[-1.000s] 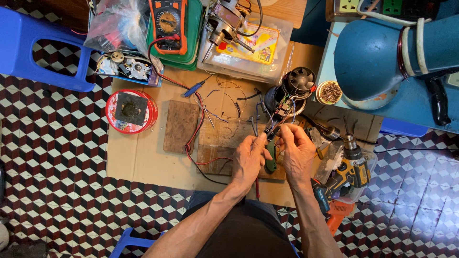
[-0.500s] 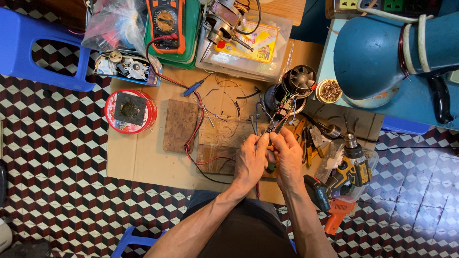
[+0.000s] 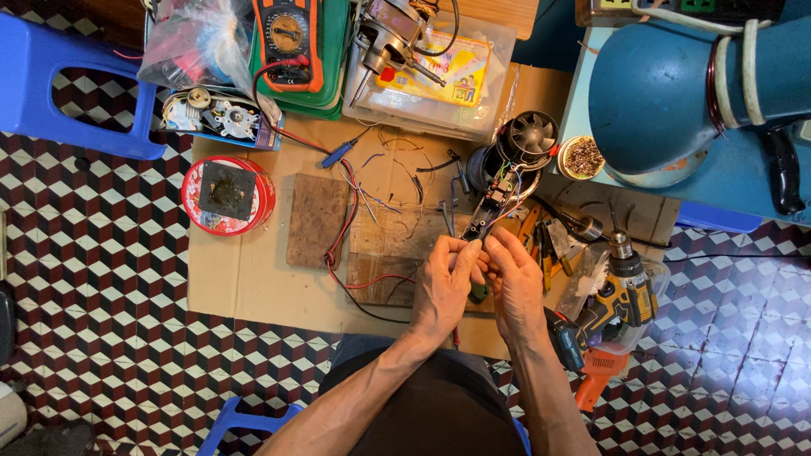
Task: The person works on a small motor assembly, stripping and twisting wires, then using a heat gun to apply heat to wire connections. They continue to strip, twist, and heat wires on the motor assembly throughout the clip.
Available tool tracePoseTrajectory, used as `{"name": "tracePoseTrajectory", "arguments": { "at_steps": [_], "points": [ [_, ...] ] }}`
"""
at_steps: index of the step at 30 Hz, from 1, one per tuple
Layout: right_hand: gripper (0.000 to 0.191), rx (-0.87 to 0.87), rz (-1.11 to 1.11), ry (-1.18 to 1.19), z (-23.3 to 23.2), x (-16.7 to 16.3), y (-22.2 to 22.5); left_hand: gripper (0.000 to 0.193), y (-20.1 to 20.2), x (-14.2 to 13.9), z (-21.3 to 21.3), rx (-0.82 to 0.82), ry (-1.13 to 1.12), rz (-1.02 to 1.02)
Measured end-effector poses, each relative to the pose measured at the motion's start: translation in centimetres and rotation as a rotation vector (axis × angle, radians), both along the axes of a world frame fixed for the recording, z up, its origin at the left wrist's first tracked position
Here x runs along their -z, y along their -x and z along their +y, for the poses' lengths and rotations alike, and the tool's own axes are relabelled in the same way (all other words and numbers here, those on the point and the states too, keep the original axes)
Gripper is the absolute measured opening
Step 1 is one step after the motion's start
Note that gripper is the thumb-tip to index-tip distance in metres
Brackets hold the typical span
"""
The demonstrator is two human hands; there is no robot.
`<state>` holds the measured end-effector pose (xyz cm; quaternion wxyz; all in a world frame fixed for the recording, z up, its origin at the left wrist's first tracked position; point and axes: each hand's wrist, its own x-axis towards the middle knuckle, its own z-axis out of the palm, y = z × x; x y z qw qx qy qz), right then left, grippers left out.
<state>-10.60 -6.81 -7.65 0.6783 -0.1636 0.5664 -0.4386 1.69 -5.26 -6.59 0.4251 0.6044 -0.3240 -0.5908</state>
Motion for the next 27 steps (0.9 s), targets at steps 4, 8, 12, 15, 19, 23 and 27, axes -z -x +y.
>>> {"name": "tracePoseTrajectory", "arguments": {
  "at_steps": [4,8,12,15,19,23,27],
  "points": [
    [0.034,0.004,0.089,0.032,1.2,-0.5,0.9,0.028,-0.1,-0.8,0.1,-0.011,0.105,0.039],
    [0.031,0.048,0.139,0.057,2.2,-1.0,1.8,0.031,-0.3,-1.6,0.0,0.059,-0.034,-0.031],
    [0.030,0.067,0.137,0.085,3.0,-1.4,2.5,0.040,-0.5,-2.5,0.4,0.123,0.017,-0.039],
    [0.031,0.061,0.154,0.071,3.7,-1.6,2.9,0.042,-0.4,-2.9,0.6,0.139,0.000,0.003],
    [0.031,0.075,0.149,0.063,4.5,-1.5,3.2,0.038,-0.2,-3.1,0.8,0.122,0.065,0.114],
    [0.030,0.070,0.141,0.061,5.0,-0.7,3.5,0.032,0.3,-3.0,1.0,0.099,0.051,0.146],
    [0.031,-0.106,0.549,0.064,4.6,1.7,2.9,0.028,0.3,-2.8,1.2,0.080,0.051,0.144]
  ]
}}
